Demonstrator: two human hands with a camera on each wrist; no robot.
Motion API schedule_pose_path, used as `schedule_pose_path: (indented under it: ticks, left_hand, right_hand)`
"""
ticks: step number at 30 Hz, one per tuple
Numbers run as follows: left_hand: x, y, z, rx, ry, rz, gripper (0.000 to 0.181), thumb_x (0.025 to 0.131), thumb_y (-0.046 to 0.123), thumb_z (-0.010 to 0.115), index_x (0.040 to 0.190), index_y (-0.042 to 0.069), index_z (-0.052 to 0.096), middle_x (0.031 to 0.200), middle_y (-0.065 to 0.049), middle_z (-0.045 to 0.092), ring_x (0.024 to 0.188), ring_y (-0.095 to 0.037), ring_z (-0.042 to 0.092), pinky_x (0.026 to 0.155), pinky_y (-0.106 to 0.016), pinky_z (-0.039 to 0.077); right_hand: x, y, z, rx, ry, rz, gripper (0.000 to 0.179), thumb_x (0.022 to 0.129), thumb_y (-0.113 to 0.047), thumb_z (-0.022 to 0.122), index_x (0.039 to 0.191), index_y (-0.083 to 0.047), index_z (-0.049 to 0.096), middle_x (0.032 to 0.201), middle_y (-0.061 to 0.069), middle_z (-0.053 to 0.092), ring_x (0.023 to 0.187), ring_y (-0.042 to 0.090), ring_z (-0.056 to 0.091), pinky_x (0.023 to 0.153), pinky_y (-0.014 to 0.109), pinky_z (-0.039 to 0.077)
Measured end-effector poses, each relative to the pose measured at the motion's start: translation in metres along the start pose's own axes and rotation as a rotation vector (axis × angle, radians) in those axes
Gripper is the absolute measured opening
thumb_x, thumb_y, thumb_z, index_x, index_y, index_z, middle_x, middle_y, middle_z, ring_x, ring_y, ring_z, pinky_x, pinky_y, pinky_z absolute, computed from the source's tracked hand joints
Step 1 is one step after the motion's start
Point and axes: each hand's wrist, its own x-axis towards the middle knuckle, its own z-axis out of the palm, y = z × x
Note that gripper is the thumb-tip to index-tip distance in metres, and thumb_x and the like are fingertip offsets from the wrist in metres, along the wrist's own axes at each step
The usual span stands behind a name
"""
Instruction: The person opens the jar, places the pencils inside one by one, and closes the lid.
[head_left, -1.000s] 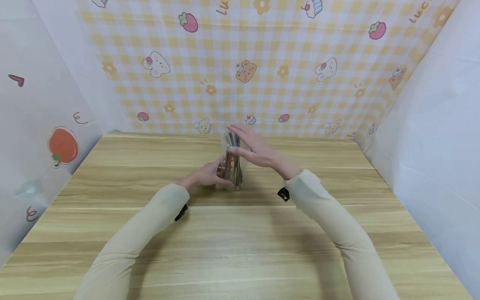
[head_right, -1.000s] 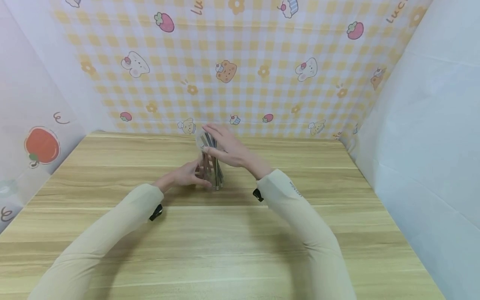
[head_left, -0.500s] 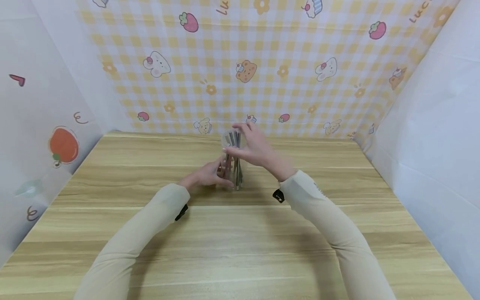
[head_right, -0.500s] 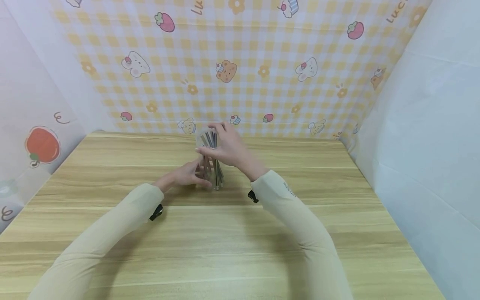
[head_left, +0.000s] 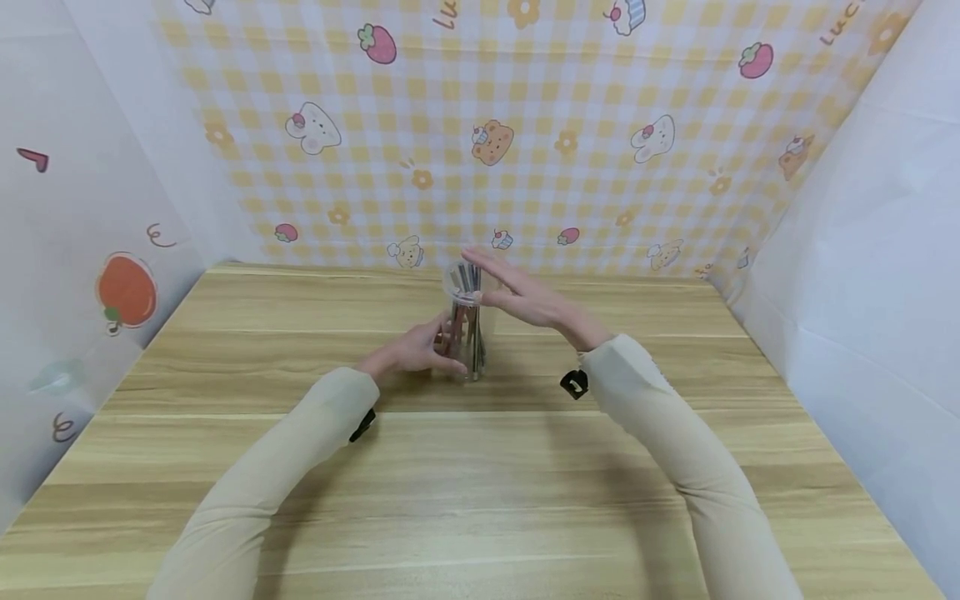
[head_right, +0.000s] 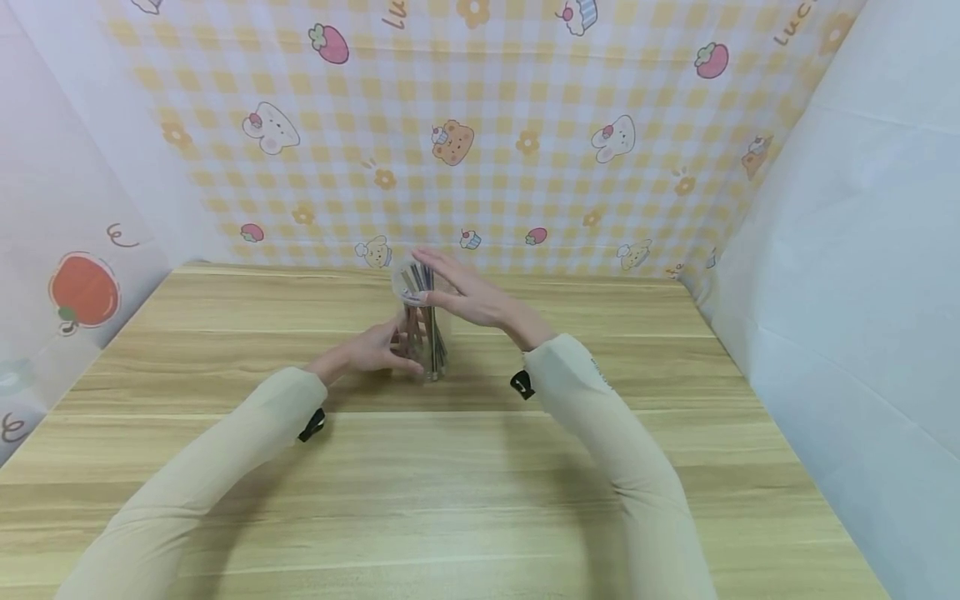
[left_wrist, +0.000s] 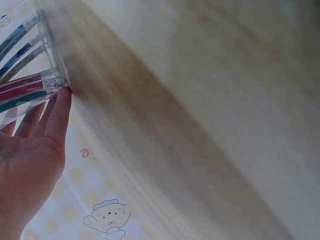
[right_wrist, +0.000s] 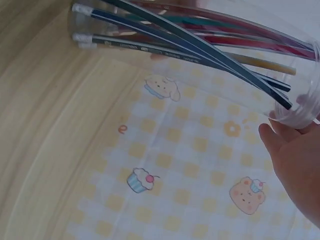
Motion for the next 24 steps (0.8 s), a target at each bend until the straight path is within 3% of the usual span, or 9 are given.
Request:
schedule_pose_path:
  ticks: [4,9,13,16,21,24]
  left_hand:
    - [0.006,-0.014,0.001,0.015,0.014,-0.001,0.092,0.069,0.025,0.076,0.139,0.017,0.017,0.122,-0.016,0.047,0.110,-0.027,0.044,0.094,-0.042,0.033]
    - [0.006,-0.015,0.002,0.036,0.021,0.018,0.098,0.067,0.031,0.077,0.141,0.023,0.012,0.123,-0.012,0.048,0.108,-0.025,0.045,0.092,-0.041,0.034]
    - [0.004,-0.013,0.001,0.046,0.021,0.021,0.100,0.068,0.030,0.077,0.141,0.025,0.009,0.123,-0.011,0.047,0.107,-0.024,0.046,0.091,-0.041,0.036]
    - [0.004,-0.013,0.001,0.044,0.026,0.029,0.099,0.069,0.027,0.076,0.142,0.023,0.009,0.124,-0.014,0.046,0.108,-0.027,0.045,0.091,-0.043,0.035]
    - [0.004,-0.013,0.000,0.033,0.016,0.032,0.100,0.069,0.025,0.076,0.142,0.022,0.007,0.127,-0.016,0.042,0.111,-0.030,0.042,0.093,-0.043,0.034]
    - [0.005,-0.013,0.000,0.040,0.006,0.017,0.102,0.069,0.027,0.076,0.142,0.023,0.006,0.127,-0.014,0.042,0.111,-0.027,0.043,0.093,-0.040,0.034]
  right_hand:
    - [-0.001,-0.002,-0.003,-0.081,0.032,0.003,0.060,0.088,-0.035,0.052,0.139,-0.018,0.026,0.144,-0.002,0.018,0.128,0.012,0.015,0.102,0.041,0.017]
    - [0.001,-0.003,0.001,-0.168,0.108,0.086,0.068,0.079,-0.050,0.057,0.135,-0.019,0.034,0.129,0.005,0.035,0.113,0.017,0.036,0.091,0.040,0.034]
    - [0.006,-0.003,0.003,-0.224,0.149,0.117,0.071,0.075,-0.055,0.059,0.133,-0.019,0.037,0.113,0.005,0.039,0.096,0.016,0.042,0.079,0.035,0.041]
    - [0.008,-0.004,0.005,-0.274,0.157,0.080,0.068,0.077,-0.050,0.059,0.132,-0.016,0.040,0.114,0.006,0.040,0.097,0.018,0.043,0.079,0.035,0.040]
    - [0.013,-0.005,0.011,-0.365,0.115,-0.025,0.062,0.083,-0.045,0.053,0.134,-0.012,0.038,0.132,0.009,0.034,0.119,0.022,0.032,0.095,0.038,0.030]
    - [0.016,-0.002,0.015,-0.354,0.120,-0.082,0.059,0.084,-0.039,0.055,0.133,-0.011,0.039,0.133,0.010,0.033,0.120,0.022,0.030,0.095,0.038,0.030]
